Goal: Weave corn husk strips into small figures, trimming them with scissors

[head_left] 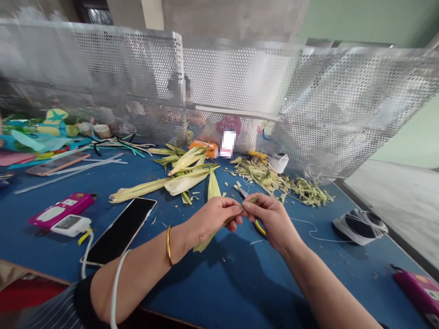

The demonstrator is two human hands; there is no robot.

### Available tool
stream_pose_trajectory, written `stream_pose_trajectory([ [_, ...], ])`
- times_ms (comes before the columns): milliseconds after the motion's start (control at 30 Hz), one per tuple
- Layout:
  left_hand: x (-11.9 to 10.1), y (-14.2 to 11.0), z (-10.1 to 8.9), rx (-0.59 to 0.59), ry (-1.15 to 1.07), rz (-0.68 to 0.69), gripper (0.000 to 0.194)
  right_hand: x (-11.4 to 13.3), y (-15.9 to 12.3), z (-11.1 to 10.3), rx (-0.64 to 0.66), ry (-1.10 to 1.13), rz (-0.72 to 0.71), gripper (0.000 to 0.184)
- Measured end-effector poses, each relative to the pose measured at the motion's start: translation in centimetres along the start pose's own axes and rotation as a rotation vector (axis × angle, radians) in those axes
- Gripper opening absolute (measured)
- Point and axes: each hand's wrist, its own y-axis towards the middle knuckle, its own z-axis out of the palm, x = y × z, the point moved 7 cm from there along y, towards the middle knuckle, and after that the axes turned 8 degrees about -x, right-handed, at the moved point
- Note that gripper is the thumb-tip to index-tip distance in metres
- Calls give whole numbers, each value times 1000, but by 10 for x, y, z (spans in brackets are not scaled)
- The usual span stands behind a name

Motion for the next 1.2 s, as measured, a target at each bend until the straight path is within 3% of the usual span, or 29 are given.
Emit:
stream_pose_trajectory([
  [100, -3, -1, -1, -28, 68, 7, 19, 0, 2, -5, -49, -27, -12, 21],
  [300, -15, 1, 3, -46, 325, 157, 20, -1, 3, -2, -77, -71, -16, 23],
  [400, -12, 5, 1, -71, 210, 98, 20, 6, 10, -8, -3, -124, -23, 28],
  [467, -5, 8, -2, -88, 46, -10, 18, 14, 17, -35, -58, -206, -63, 33],
  [567, 4, 12, -6, -112, -145, -144, 15, 28, 23, -101, -272, -552, -224, 27],
  [633, 8, 15, -9, -158, -225, -208, 15, 21, 25, -140, -333, -980, -182, 23],
  [733, 16, 18, -11, -249, -321, -305, 12, -1, 26, -176, -324, -1128, -115, 12],
  [933, 26, 15, 5, -271, -375, -388, 13, -39, 36, -168, -206, -1217, -110, 3],
  [1200, 35, 7, 13, -282, -347, -405, 16, -30, 31, -167, -249, -1121, -182, 11],
])
